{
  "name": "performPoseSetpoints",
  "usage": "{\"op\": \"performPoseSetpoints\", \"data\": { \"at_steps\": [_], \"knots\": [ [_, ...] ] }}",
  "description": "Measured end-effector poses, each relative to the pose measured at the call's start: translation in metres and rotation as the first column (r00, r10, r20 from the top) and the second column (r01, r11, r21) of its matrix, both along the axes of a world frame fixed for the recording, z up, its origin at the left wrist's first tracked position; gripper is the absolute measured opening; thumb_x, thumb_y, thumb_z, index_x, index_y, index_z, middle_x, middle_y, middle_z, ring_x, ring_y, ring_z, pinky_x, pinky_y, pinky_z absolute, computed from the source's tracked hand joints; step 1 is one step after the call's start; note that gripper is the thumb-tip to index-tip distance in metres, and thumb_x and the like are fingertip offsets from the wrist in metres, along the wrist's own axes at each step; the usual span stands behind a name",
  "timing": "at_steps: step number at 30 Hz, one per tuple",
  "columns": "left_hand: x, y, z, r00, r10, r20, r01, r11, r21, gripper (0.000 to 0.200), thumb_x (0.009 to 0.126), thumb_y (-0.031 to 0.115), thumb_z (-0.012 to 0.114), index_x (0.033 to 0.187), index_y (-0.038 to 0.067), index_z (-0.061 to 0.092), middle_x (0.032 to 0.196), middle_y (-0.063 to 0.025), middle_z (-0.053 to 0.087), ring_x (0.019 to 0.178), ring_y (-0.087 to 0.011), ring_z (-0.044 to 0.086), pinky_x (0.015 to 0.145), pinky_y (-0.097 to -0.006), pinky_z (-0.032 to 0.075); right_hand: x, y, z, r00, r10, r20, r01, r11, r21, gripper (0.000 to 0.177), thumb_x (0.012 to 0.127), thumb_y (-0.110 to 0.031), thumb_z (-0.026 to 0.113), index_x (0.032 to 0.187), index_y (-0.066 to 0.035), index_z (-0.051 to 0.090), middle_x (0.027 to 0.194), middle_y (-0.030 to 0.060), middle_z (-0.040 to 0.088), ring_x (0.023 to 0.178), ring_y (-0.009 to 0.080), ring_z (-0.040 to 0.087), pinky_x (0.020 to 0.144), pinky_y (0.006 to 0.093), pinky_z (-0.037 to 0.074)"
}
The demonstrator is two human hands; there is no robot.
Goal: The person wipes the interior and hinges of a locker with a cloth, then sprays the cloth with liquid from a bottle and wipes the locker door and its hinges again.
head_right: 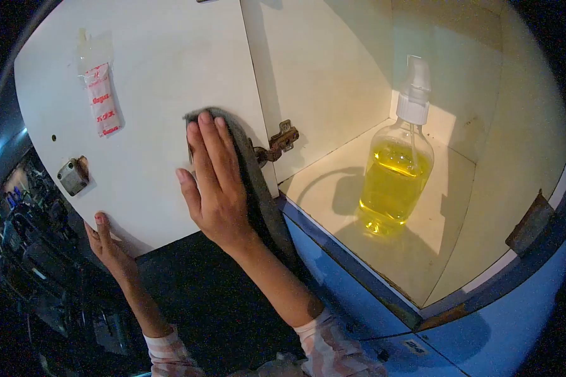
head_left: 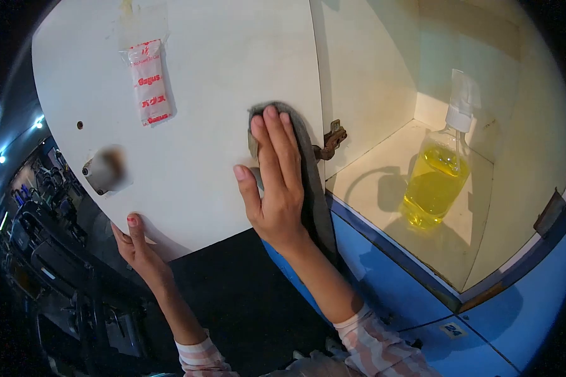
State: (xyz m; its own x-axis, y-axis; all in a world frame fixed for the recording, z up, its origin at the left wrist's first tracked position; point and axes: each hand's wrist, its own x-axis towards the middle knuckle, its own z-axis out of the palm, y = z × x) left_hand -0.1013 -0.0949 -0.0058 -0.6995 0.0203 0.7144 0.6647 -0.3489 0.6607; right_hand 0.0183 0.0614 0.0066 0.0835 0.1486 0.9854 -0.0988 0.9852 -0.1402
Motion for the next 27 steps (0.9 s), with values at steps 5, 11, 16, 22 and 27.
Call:
{"op": "performPoseSetpoints", "data": {
  "at_steps": [5, 11, 16, 22, 27],
  "knots": [
    [-0.003, 0.001, -0.002, 1.0, -0.014, 0.018, 0.013, 1.0, 0.024, 0.05, 0.083, 0.039, 0.054, 0.112, -0.001, 0.045, 0.099, -0.0099, 0.057, 0.094, -0.0153, 0.05, 0.09, -0.0309, 0.032, 0.001, -0.009, -0.046, 0.998, -0.019, 0.067, 0.021, 0.999, -0.033, 0.037, 0.082, 0.001, 0.046, 0.119, 0.004, 0.044, 0.127, 0.016, 0.04, 0.12, 0.0305, 0.036, 0.098, 0.0381, 0.032],
    [-0.001, 0.0, 0.0, 0.999, -0.033, -0.007, 0.033, 0.999, 0.019, 0.044, 0.084, 0.033, 0.053, 0.111, -0.001, 0.046, 0.096, -0.0077, 0.056, 0.092, -0.013, 0.048, 0.087, -0.0275, 0.032, -0.001, -0.015, -0.1, 0.998, -0.055, -0.011, 0.054, 0.998, -0.045, 0.027, 0.078, 0.006, 0.05, 0.103, -0.001, 0.059, 0.108, 0.0089, 0.057, 0.104, 0.0241, 0.051, 0.09, 0.0326, 0.042],
    [0.0, -0.001, 0.001, 0.998, -0.048, -0.028, 0.049, 0.998, 0.044, 0.039, 0.085, 0.029, 0.053, 0.109, -0.001, 0.047, 0.096, -0.0075, 0.055, 0.088, -0.0114, 0.048, 0.084, -0.0268, 0.033, 0.018, -0.03, -0.094, 0.991, 0.127, -0.049, -0.135, 0.955, -0.264, 0.021, 0.074, 0.01, 0.051, 0.089, 0.0, 0.062, 0.097, 0.0093, 0.061, 0.092, 0.0232, 0.057, 0.08, 0.0301, 0.044],
    [-0.003, -0.002, 0.002, 0.985, -0.17, -0.034, 0.172, 0.981, 0.088, 0.038, 0.085, 0.023, 0.055, 0.108, -0.004, 0.045, 0.094, -0.0071, 0.054, 0.086, -0.01, 0.047, 0.08, -0.0225, 0.035, 0.02, -0.026, -0.01, 0.889, 0.234, -0.394, -0.275, 0.96, -0.049, 0.01, 0.079, 0.007, 0.048, 0.084, 0.006, 0.057, 0.094, 0.0143, 0.057, 0.087, 0.0193, 0.055, 0.079, 0.0289, 0.044],
    [-0.002, -0.004, 0.003, 0.982, -0.189, -0.027, 0.191, 0.979, 0.071, 0.037, 0.086, 0.025, 0.053, 0.107, -0.004, 0.043, 0.094, -0.0072, 0.052, 0.085, -0.0096, 0.046, 0.078, -0.0222, 0.035, 0.011, -0.005, 0.108, 0.817, 0.198, -0.541, -0.172, 0.98, 0.098, 0.019, 0.078, 0.009, 0.046, 0.092, 0.006, 0.058, 0.097, 0.0119, 0.058, 0.093, 0.0169, 0.053, 0.083, 0.0275, 0.042]
  ]
}}
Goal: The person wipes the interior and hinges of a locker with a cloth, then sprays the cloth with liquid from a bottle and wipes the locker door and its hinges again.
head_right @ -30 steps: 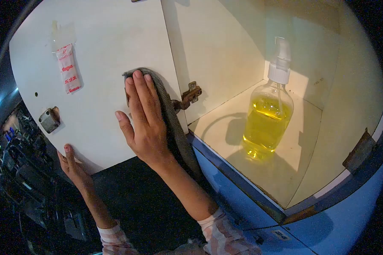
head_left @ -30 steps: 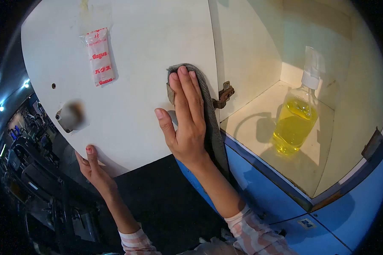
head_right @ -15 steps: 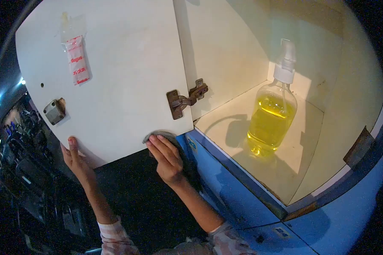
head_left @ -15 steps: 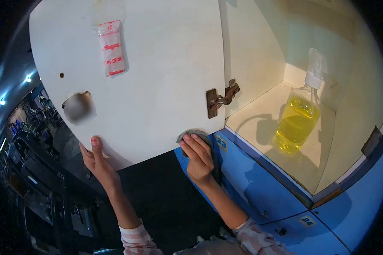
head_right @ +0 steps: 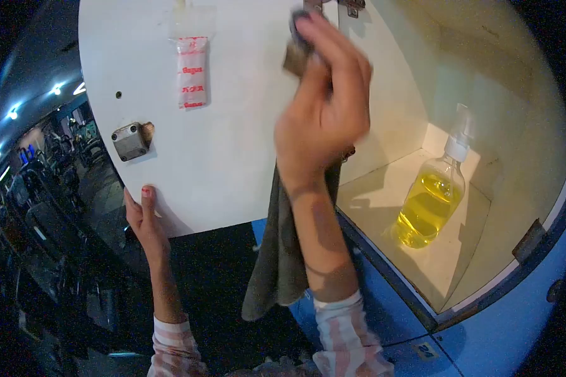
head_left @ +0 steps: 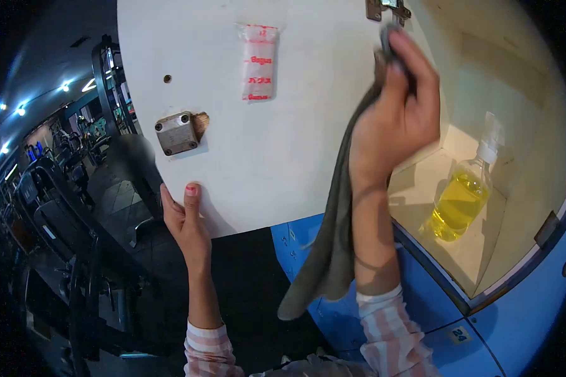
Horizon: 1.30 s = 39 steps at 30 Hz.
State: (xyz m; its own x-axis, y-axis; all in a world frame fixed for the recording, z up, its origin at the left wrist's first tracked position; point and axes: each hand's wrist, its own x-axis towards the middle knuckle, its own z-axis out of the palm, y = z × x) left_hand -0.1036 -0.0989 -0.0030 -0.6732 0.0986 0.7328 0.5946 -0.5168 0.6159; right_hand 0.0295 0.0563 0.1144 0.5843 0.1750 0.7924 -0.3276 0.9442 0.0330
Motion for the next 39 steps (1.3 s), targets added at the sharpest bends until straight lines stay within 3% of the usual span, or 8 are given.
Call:
{"op": "performPoseSetpoints", "data": {
  "at_steps": [3, 5, 6, 9, 10, 22, 30, 39],
  "knots": [
    [-0.005, -0.002, -0.003, 0.997, 0.062, -0.048, -0.065, 0.995, -0.072, 0.043, 0.088, 0.033, 0.047, 0.113, -0.002, 0.042, 0.095, -0.0093, 0.052, 0.087, -0.0134, 0.047, 0.079, -0.0271, 0.036, -0.014, 0.011, 0.037, 0.983, -0.143, 0.117, 0.127, 0.982, 0.136, 0.024, 0.077, 0.008, 0.046, 0.096, 0.002, 0.06, 0.1, 0.0087, 0.06, 0.098, 0.0167, 0.053, 0.086, 0.0275, 0.041],
    [0.0, -0.002, 0.0, 0.998, 0.052, -0.028, -0.053, 0.997, -0.047, 0.039, 0.088, 0.03, 0.048, 0.109, -0.002, 0.043, 0.094, -0.0081, 0.052, 0.086, -0.0116, 0.046, 0.078, -0.0246, 0.035, -0.026, 0.014, 0.046, 0.894, -0.345, 0.285, 0.267, 0.923, 0.277, 0.026, 0.078, 0.001, 0.051, 0.104, -0.001, 0.052, 0.104, 0.0137, 0.056, 0.09, 0.0267, 0.057, 0.078, 0.0331, 0.047],
    [0.003, -0.001, 0.001, 0.999, 0.039, -0.007, -0.039, 0.999, -0.026, 0.036, 0.088, 0.028, 0.049, 0.106, -0.003, 0.044, 0.093, -0.0069, 0.051, 0.085, -0.0097, 0.045, 0.077, -0.0221, 0.034, -0.014, -0.004, 0.038, 0.816, -0.423, 0.395, 0.355, 0.905, 0.236, 0.039, 0.078, -0.006, 0.055, 0.116, -0.009, 0.049, 0.113, 0.0161, 0.053, 0.105, 0.0291, 0.05, 0.091, 0.0329, 0.04],
    [0.001, -0.002, -0.001, 1.0, 0.015, 0.012, -0.015, 0.999, -0.033, 0.034, 0.088, 0.027, 0.049, 0.104, -0.002, 0.044, 0.091, -0.006, 0.05, 0.083, -0.0091, 0.044, 0.077, -0.0219, 0.034, -0.034, 0.014, 0.021, 0.853, -0.479, 0.208, 0.408, 0.859, 0.308, 0.027, 0.074, 0.007, 0.048, 0.097, 0.0, 0.059, 0.104, 0.0112, 0.058, 0.101, 0.0263, 0.052, 0.087, 0.0334, 0.041],
    [0.001, -0.002, -0.001, 1.0, 0.021, 0.018, -0.02, 0.999, -0.032, 0.034, 0.088, 0.027, 0.049, 0.104, -0.002, 0.044, 0.091, -0.006, 0.05, 0.083, -0.0091, 0.044, 0.077, -0.0219, 0.034, -0.035, 0.015, 0.009, 0.837, -0.497, 0.229, 0.422, 0.852, 0.309, 0.03, 0.074, 0.007, 0.049, 0.101, -0.001, 0.059, 0.106, 0.0103, 0.057, 0.103, 0.0281, 0.05, 0.088, 0.0346, 0.04],
    [0.003, 0.001, 0.0, 0.999, 0.039, 0.035, -0.039, 0.999, -0.014, 0.034, 0.088, 0.028, 0.049, 0.103, -0.002, 0.045, 0.09, -0.0059, 0.05, 0.083, -0.0091, 0.044, 0.078, -0.0224, 0.034, -0.034, -0.027, -0.075, 0.737, -0.373, 0.564, 0.324, 0.927, 0.19, 0.032, 0.078, 0.005, 0.045, 0.107, 0.001, 0.057, 0.114, 0.0121, 0.053, 0.112, 0.0272, 0.043, 0.093, 0.0339, 0.035],
    [0.002, 0.001, 0.001, 0.998, 0.043, 0.043, -0.042, 0.999, -0.033, 0.039, 0.087, 0.032, 0.05, 0.104, -0.003, 0.044, 0.091, -0.0083, 0.051, 0.085, -0.0104, 0.045, 0.078, -0.0243, 0.035, -0.05, -0.044, -0.087, 0.747, -0.349, 0.566, 0.294, 0.937, 0.19, 0.031, 0.078, 0.006, 0.046, 0.108, 0.002, 0.056, 0.113, 0.0117, 0.053, 0.111, 0.0259, 0.043, 0.094, 0.0329, 0.036],
    [-0.004, 0.002, 0.0, 1.0, 0.015, 0.011, -0.015, 1.0, -0.02, 0.036, 0.088, 0.028, 0.049, 0.104, -0.003, 0.045, 0.09, -0.0077, 0.053, 0.082, -0.0087, 0.046, 0.075, -0.0216, 0.037, -0.067, -0.054, -0.062, 0.763, -0.406, 0.504, 0.246, 0.902, 0.354, 0.036, 0.074, 0.008, 0.047, 0.107, 0.001, 0.057, 0.112, 0.0117, 0.055, 0.107, 0.0251, 0.047, 0.091, 0.0324, 0.037]
  ]
}}
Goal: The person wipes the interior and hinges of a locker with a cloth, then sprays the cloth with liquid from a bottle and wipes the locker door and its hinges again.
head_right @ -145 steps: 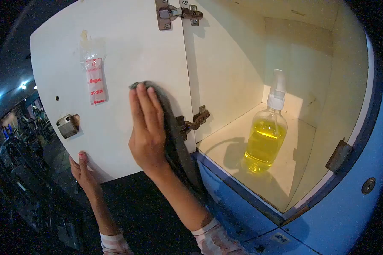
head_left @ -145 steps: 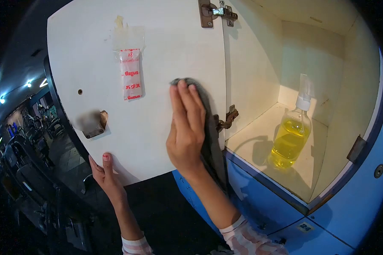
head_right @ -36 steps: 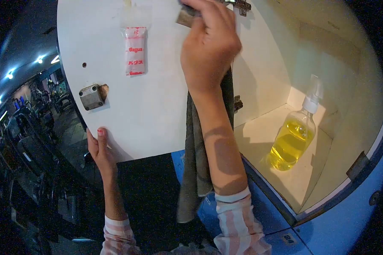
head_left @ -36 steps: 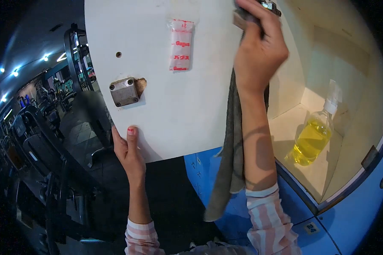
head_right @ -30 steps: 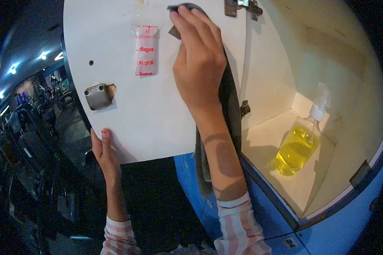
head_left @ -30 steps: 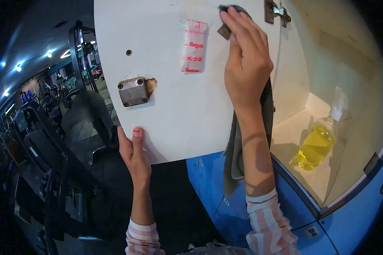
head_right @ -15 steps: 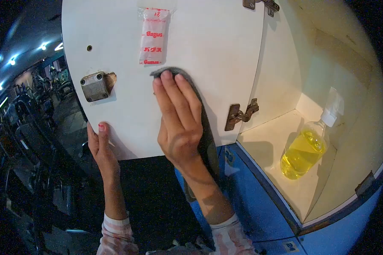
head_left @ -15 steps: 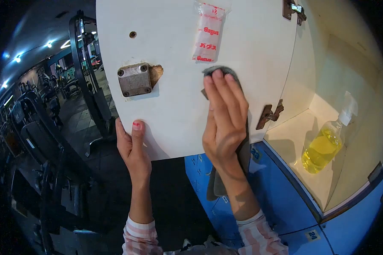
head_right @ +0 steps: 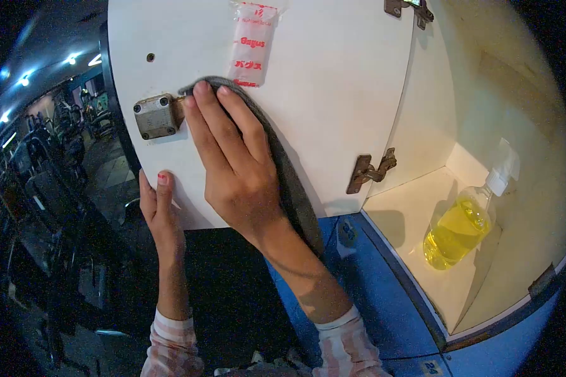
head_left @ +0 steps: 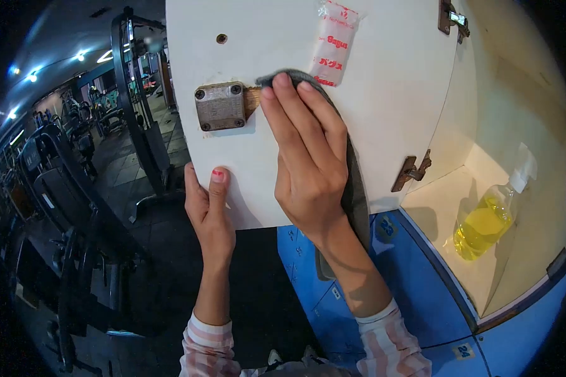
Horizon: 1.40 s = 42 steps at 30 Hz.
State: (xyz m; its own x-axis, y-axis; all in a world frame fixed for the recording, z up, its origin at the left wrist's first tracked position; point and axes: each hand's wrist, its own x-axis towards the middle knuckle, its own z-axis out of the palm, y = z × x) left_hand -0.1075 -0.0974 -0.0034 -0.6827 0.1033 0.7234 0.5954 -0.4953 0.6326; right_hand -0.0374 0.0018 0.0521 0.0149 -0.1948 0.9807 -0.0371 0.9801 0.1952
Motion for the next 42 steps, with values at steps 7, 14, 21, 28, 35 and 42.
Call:
{"op": "performPoseSetpoints", "data": {
  "at_steps": [7, 14, 21, 28, 35, 42],
  "knots": [
    [-0.002, -0.001, -0.001, 1.0, -0.012, 0.002, 0.012, 1.0, 0.0, 0.033, 0.088, 0.028, 0.049, 0.1, -0.002, 0.046, 0.086, -0.0061, 0.053, 0.078, -0.0073, 0.046, 0.071, -0.0205, 0.038, -0.006, -0.002, -0.003, 0.999, 0.018, -0.03, -0.018, 1.0, 0.001, 0.029, 0.075, 0.008, 0.047, 0.101, 0.002, 0.058, 0.108, 0.0125, 0.057, 0.107, 0.0259, 0.046, 0.09, 0.0319, 0.037],
    [-0.005, -0.003, -0.001, 0.998, 0.059, 0.02, -0.058, 0.997, -0.047, 0.032, 0.091, 0.031, 0.041, 0.096, 0.0, 0.048, 0.081, -0.0036, 0.05, 0.072, -0.0066, 0.041, 0.065, -0.0198, 0.035, -0.008, -0.006, -0.018, 0.998, 0.068, 0.006, -0.068, 0.998, -0.015, 0.015, 0.075, 0.008, 0.049, 0.086, 0.0, 0.053, 0.104, 0.0154, 0.059, 0.105, 0.0267, 0.046, 0.089, 0.0323, 0.038],
    [-0.009, -0.006, -0.006, 0.991, -0.084, 0.105, 0.087, 0.996, -0.024, 0.061, 0.09, 0.051, 0.026, 0.118, -0.001, 0.04, 0.109, -0.0108, 0.049, 0.1, -0.0171, 0.044, 0.089, -0.0281, 0.031, -0.008, -0.018, -0.041, 0.99, 0.098, 0.097, -0.094, 0.995, -0.046, 0.016, 0.074, 0.009, 0.049, 0.087, 0.0, 0.053, 0.108, 0.0162, 0.057, 0.107, 0.0284, 0.044, 0.09, 0.0332, 0.037],
    [-0.01, -0.009, -0.008, 0.97, -0.223, 0.093, 0.225, 0.974, -0.005, 0.083, 0.082, 0.066, 0.015, 0.125, -0.003, 0.031, 0.12, -0.0141, 0.044, 0.109, -0.0211, 0.042, 0.094, -0.0297, 0.027, -0.015, -0.024, -0.038, 0.99, 0.06, 0.126, -0.061, 0.998, -0.003, 0.01, 0.077, -0.004, 0.052, 0.086, -0.002, 0.052, 0.113, 0.0124, 0.055, 0.11, 0.0254, 0.044, 0.09, 0.0317, 0.038],
    [-0.01, -0.006, -0.009, 0.944, -0.317, 0.09, 0.305, 0.944, 0.129, 0.08, 0.082, 0.065, 0.011, 0.118, -0.001, 0.037, 0.114, -0.0106, 0.047, 0.106, -0.0171, 0.043, 0.092, -0.0266, 0.028, -0.023, -0.036, -0.034, 0.974, 0.194, 0.118, -0.194, 0.981, -0.007, 0.007, 0.076, -0.004, 0.055, 0.083, -0.001, 0.055, 0.107, 0.0128, 0.058, 0.108, 0.026, 0.046, 0.09, 0.0311, 0.039],
    [-0.008, -0.007, -0.01, 0.93, -0.321, 0.178, 0.285, 0.937, 0.202, 0.088, 0.079, 0.069, 0.012, 0.123, -0.004, 0.035, 0.116, -0.0128, 0.049, 0.107, -0.0183, 0.045, 0.093, -0.0265, 0.029, -0.02, -0.037, -0.048, 0.96, 0.243, 0.142, -0.244, 0.97, -0.015, 0.011, 0.075, -0.005, 0.057, 0.085, 0.0, 0.057, 0.106, 0.0099, 0.059, 0.106, 0.0228, 0.048, 0.089, 0.0299, 0.041]
  ]
}}
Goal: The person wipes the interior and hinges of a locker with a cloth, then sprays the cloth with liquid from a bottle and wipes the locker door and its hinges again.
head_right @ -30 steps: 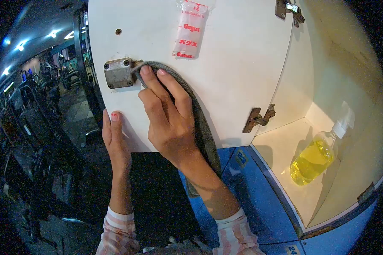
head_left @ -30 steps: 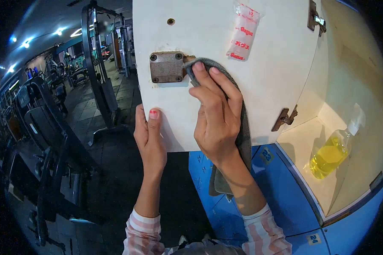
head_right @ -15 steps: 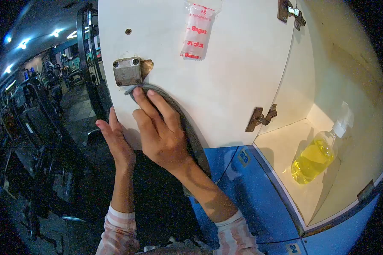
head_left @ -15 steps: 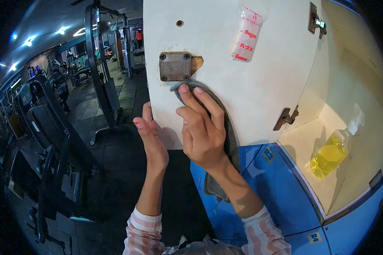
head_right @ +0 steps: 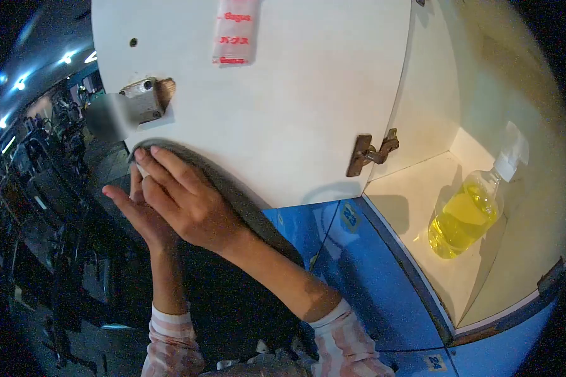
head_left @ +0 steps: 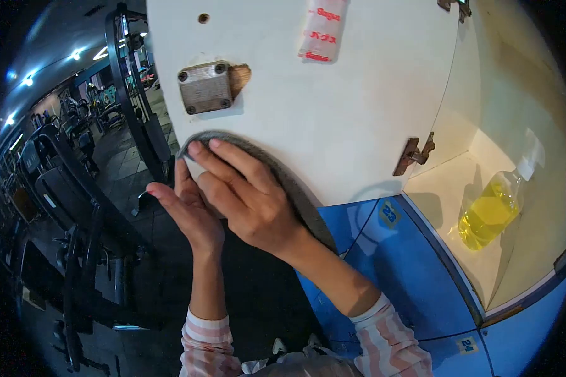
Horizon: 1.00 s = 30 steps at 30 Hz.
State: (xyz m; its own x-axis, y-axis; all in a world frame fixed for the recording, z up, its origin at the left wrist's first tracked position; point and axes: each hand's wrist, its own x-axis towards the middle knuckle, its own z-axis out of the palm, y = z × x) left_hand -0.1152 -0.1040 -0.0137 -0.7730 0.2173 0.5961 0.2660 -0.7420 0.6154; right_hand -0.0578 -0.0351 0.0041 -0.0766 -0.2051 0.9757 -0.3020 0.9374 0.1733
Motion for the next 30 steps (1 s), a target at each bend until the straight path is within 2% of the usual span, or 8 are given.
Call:
{"op": "performPoseSetpoints", "data": {
  "at_steps": [4, 14, 17, 20, 22, 26, 28, 30],
  "knots": [
    [-0.004, -0.004, -0.002, 0.998, 0.066, 0.02, -0.066, 0.997, -0.033, 0.089, 0.078, 0.07, 0.013, 0.118, -0.004, 0.04, 0.111, -0.0124, 0.052, 0.103, -0.0183, 0.047, 0.09, -0.0273, 0.033, -0.001, 0.003, -0.022, 0.998, 0.043, 0.043, -0.045, 0.998, 0.051, 0.011, 0.078, -0.008, 0.052, 0.084, 0.001, 0.054, 0.112, 0.0151, 0.054, 0.11, 0.0247, 0.046, 0.09, 0.0331, 0.042],
    [-0.001, -0.003, 0.0, 0.996, 0.058, -0.072, -0.065, 0.993, -0.095, 0.092, 0.078, 0.07, 0.009, 0.121, -0.006, 0.038, 0.116, -0.0146, 0.05, 0.105, -0.0182, 0.046, 0.091, -0.026, 0.031, 0.007, 0.004, -0.06, 0.991, 0.128, 0.051, -0.125, 0.991, -0.054, 0.005, 0.072, -0.005, 0.061, 0.07, -0.003, 0.057, 0.101, 0.0074, 0.061, 0.102, 0.0182, 0.051, 0.085, 0.0272, 0.045],
    [0.003, 0.001, 0.003, 0.98, 0.199, -0.021, -0.2, 0.977, -0.072, 0.088, 0.08, 0.068, 0.009, 0.119, -0.006, 0.039, 0.113, -0.0139, 0.051, 0.103, -0.0177, 0.047, 0.09, -0.0257, 0.031, 0.01, 0.007, -0.074, 0.983, 0.173, 0.067, -0.167, 0.982, -0.091, 0.005, 0.069, -0.004, 0.062, 0.071, -0.003, 0.057, 0.097, 0.0074, 0.062, 0.099, 0.0185, 0.053, 0.082, 0.0278, 0.046],
    [0.0, 0.0, -0.002, 0.985, 0.154, -0.078, -0.16, 0.984, -0.074, 0.07, 0.087, 0.055, 0.022, 0.116, -0.005, 0.042, 0.107, -0.0113, 0.052, 0.099, -0.0151, 0.047, 0.088, -0.0248, 0.031, 0.021, 0.006, -0.087, 0.962, 0.251, 0.104, -0.228, 0.955, -0.19, 0.006, 0.068, 0.0, 0.061, 0.071, -0.003, 0.058, 0.094, 0.0084, 0.063, 0.095, 0.0198, 0.054, 0.079, 0.0287, 0.047],
    [0.004, 0.0, -0.001, 0.912, 0.359, -0.196, -0.396, 0.897, -0.199, 0.049, 0.091, 0.039, 0.034, 0.112, -0.004, 0.044, 0.102, -0.008, 0.052, 0.095, -0.0126, 0.045, 0.086, -0.0237, 0.031, 0.033, 0.007, -0.095, 0.947, 0.293, 0.13, -0.253, 0.932, -0.259, 0.007, 0.067, 0.003, 0.06, 0.071, -0.003, 0.058, 0.093, 0.0091, 0.063, 0.093, 0.0206, 0.055, 0.077, 0.0292, 0.047],
    [0.008, 0.0, -0.001, 0.942, 0.292, -0.165, -0.316, 0.938, -0.144, 0.04, 0.091, 0.03, 0.04, 0.112, -0.004, 0.045, 0.101, -0.0073, 0.052, 0.094, -0.0117, 0.044, 0.086, -0.0229, 0.03, 0.062, 0.013, -0.103, 0.923, 0.379, 0.061, -0.282, 0.776, -0.564, 0.014, 0.07, 0.012, 0.052, 0.071, -0.002, 0.054, 0.079, 0.0119, 0.063, 0.086, 0.0239, 0.057, 0.075, 0.0303, 0.047],
    [0.009, 0.002, 0.0, 0.924, 0.347, -0.164, -0.37, 0.917, -0.147, 0.042, 0.091, 0.032, 0.039, 0.112, -0.004, 0.045, 0.101, -0.0072, 0.052, 0.095, -0.0119, 0.045, 0.086, -0.0225, 0.03, 0.075, 0.02, -0.101, 0.918, 0.362, -0.165, -0.373, 0.64, -0.672, 0.016, 0.07, 0.013, 0.05, 0.07, -0.003, 0.051, 0.069, 0.0124, 0.06, 0.081, 0.0248, 0.057, 0.075, 0.0334, 0.046],
    [0.006, 0.0, -0.003, 0.924, 0.35, -0.155, -0.373, 0.914, -0.159, 0.042, 0.09, 0.032, 0.04, 0.113, -0.003, 0.044, 0.101, -0.0074, 0.052, 0.096, -0.0122, 0.044, 0.086, -0.0232, 0.029, 0.091, 0.037, -0.084, 0.944, 0.255, -0.208, -0.329, 0.721, -0.609, 0.017, 0.069, 0.013, 0.048, 0.071, -0.003, 0.049, 0.072, 0.014, 0.058, 0.082, 0.0239, 0.054, 0.078, 0.0347, 0.044]
  ]
}}
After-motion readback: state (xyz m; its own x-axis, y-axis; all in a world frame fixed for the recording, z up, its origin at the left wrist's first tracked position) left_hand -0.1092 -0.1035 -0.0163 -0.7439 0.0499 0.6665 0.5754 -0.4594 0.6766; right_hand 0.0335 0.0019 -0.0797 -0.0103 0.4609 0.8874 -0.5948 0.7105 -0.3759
